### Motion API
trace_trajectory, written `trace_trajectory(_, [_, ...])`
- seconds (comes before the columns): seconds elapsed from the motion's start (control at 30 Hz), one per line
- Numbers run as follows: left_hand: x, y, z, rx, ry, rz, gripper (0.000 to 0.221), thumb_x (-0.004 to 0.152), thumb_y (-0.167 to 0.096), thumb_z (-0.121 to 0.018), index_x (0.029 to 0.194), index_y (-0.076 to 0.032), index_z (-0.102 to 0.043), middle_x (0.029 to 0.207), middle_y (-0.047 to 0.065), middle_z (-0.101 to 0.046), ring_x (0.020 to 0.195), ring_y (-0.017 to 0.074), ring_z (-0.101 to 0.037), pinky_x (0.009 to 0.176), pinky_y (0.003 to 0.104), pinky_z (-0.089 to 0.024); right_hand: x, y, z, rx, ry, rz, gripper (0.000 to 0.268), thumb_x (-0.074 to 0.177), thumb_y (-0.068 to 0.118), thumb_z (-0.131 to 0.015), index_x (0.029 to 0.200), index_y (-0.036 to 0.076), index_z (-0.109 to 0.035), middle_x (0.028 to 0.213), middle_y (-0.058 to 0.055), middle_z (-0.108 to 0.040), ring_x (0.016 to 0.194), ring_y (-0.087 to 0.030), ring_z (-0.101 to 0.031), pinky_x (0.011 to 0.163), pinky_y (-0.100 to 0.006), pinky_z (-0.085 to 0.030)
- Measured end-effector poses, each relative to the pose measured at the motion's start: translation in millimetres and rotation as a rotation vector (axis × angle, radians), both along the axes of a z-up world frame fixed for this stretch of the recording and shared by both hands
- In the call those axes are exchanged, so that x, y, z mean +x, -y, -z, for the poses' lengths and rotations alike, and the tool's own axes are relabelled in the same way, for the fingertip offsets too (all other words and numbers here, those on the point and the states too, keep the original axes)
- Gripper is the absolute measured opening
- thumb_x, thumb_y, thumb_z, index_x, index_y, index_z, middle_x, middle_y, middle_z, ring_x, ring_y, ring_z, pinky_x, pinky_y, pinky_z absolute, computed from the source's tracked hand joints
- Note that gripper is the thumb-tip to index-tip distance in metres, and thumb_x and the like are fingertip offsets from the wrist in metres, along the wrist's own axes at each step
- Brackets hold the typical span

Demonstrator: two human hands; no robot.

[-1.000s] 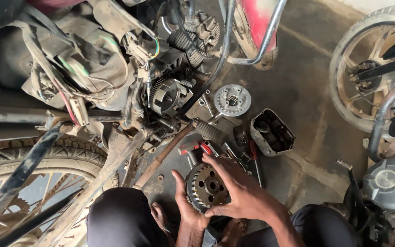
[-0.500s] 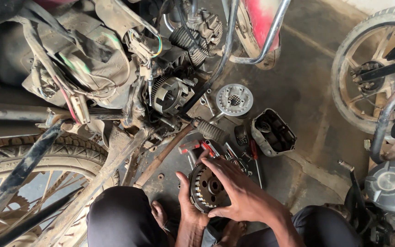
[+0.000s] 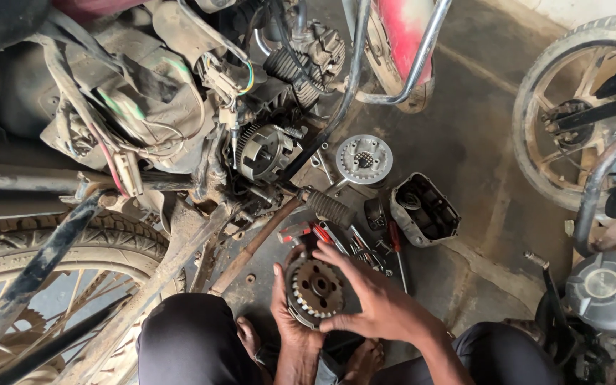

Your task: The recorder is assembling the clutch components of a motorcycle engine.

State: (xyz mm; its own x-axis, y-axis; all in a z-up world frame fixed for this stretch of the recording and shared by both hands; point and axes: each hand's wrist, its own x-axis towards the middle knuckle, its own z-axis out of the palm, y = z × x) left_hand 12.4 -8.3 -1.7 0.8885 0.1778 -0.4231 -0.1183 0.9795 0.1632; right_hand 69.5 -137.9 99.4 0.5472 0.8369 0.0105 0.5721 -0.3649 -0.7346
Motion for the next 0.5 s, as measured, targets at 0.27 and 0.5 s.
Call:
trace_trajectory(0.27, [0.5,1.1,32.0,-0.007,0.118,-0.222,0.041,0.101,-0.040,-0.057,0.123,-0.006,-0.062,0.115,0.014,-0.071,0.104,0.0277,-0.069,0.089,0.043,-0.058,9.5,-1.2,-11.0,0.043,0.097,0.250,0.090,0.087,0.038,-0.078,0.159,0.008,-0.032,0.145,-0.016,-0.064,0.140,-0.032,-0.056,0.116,-0.049,-0.041])
trace_trajectory(0.5, [-6.0,1.0,8.3,-0.099,0.206,-0.184,0.045,0.101,-0.045,-0.053,0.123,-0.006,-0.061,0.119,0.017,-0.068,0.108,0.0331,-0.068,0.092,0.053,-0.057,63.7,42.5,63.7,0.186,0.053,0.771,0.056,0.091,0.031,-0.070,0.138,0.004,-0.058,0.113,-0.013,-0.078,0.103,-0.023,-0.078,0.093,-0.037,-0.061])
